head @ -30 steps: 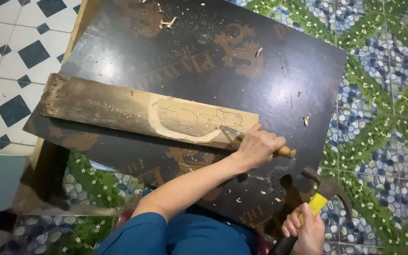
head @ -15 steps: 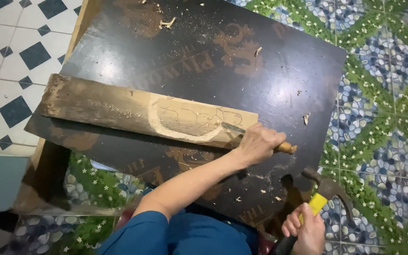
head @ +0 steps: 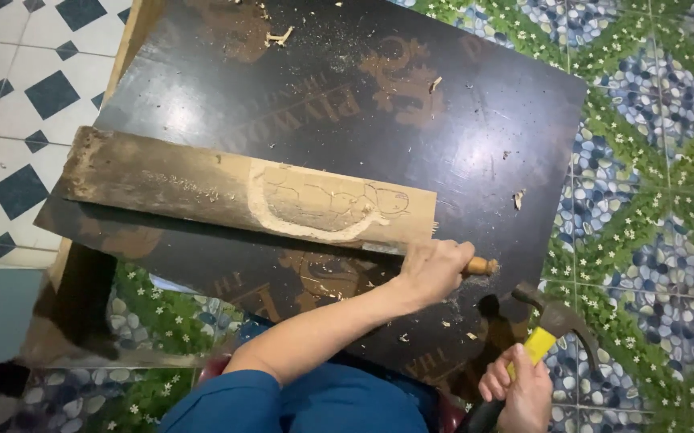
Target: Carving a decorative pattern into a wooden plank using a hammer and chisel.
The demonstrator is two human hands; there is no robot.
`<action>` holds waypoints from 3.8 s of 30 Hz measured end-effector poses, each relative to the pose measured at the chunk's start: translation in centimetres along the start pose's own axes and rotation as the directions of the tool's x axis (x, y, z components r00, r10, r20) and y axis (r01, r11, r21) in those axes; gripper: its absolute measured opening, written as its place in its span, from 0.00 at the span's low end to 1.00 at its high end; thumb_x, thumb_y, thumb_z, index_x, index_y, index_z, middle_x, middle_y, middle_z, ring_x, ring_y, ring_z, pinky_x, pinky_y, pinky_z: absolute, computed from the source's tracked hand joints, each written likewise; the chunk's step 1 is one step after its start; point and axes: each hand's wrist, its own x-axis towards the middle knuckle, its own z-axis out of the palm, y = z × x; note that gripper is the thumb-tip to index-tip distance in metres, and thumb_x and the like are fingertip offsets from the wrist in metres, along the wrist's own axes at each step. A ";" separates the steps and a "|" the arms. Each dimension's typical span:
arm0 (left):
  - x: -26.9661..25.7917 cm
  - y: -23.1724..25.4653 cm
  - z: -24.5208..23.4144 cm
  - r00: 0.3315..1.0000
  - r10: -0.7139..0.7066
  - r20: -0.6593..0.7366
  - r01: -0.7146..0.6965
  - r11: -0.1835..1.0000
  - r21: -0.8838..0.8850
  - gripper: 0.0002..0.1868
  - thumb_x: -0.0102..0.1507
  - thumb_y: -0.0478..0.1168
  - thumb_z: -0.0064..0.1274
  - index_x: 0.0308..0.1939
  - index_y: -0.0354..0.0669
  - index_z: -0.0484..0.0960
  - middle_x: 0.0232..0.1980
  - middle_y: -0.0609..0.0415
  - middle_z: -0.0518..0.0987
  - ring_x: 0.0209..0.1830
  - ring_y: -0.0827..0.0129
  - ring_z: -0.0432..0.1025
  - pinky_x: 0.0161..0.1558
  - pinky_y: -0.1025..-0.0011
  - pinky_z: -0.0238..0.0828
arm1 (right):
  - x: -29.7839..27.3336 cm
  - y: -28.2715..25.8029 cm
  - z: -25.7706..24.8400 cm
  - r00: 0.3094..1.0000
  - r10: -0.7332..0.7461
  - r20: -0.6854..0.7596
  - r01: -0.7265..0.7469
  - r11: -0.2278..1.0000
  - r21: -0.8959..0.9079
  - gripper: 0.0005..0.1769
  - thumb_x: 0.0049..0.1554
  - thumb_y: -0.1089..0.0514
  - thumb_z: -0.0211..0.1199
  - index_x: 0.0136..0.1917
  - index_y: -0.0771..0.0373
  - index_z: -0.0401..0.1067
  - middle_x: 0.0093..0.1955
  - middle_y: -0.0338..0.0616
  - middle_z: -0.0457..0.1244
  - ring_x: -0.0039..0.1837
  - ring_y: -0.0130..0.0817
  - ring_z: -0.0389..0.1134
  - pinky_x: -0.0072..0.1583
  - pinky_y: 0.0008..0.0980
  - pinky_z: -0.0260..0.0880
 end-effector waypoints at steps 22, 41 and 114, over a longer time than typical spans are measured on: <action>1.9 4.1 1.0 0.903 0.390 -0.181 -0.430 0.816 -0.386 0.11 0.66 0.48 0.55 0.31 0.52 0.75 0.21 0.61 0.73 0.17 0.74 0.66 0.20 0.74 0.66 | 0.9 0.8 -0.8 1.000 -0.004 0.018 0.004 1.000 0.029 0.16 0.72 0.50 0.45 0.43 0.58 0.54 0.27 0.40 0.38 0.23 0.34 0.39 0.26 0.38 0.43; 4.5 -1.2 -9.6 0.994 -0.107 -0.017 0.045 0.547 -0.836 0.21 0.66 0.53 0.55 0.58 0.50 0.74 0.52 0.54 0.81 0.53 0.63 0.80 0.60 0.59 0.81 | 1.5 -1.7 0.6 0.998 -0.024 0.061 0.024 1.000 -0.008 0.13 0.72 0.54 0.45 0.46 0.62 0.58 0.27 0.41 0.43 0.23 0.33 0.43 0.25 0.38 0.46; 7.4 -6.0 -4.9 0.870 -0.362 -0.334 0.022 0.706 -0.707 0.12 0.64 0.47 0.63 0.41 0.52 0.75 0.21 0.51 0.78 0.21 0.68 0.72 0.31 0.70 0.71 | -3.6 -23.5 14.5 0.545 -0.736 0.401 0.826 0.555 -0.102 0.19 0.73 0.59 0.49 0.42 0.73 0.65 0.21 0.48 0.49 0.19 0.34 0.51 0.25 0.34 0.61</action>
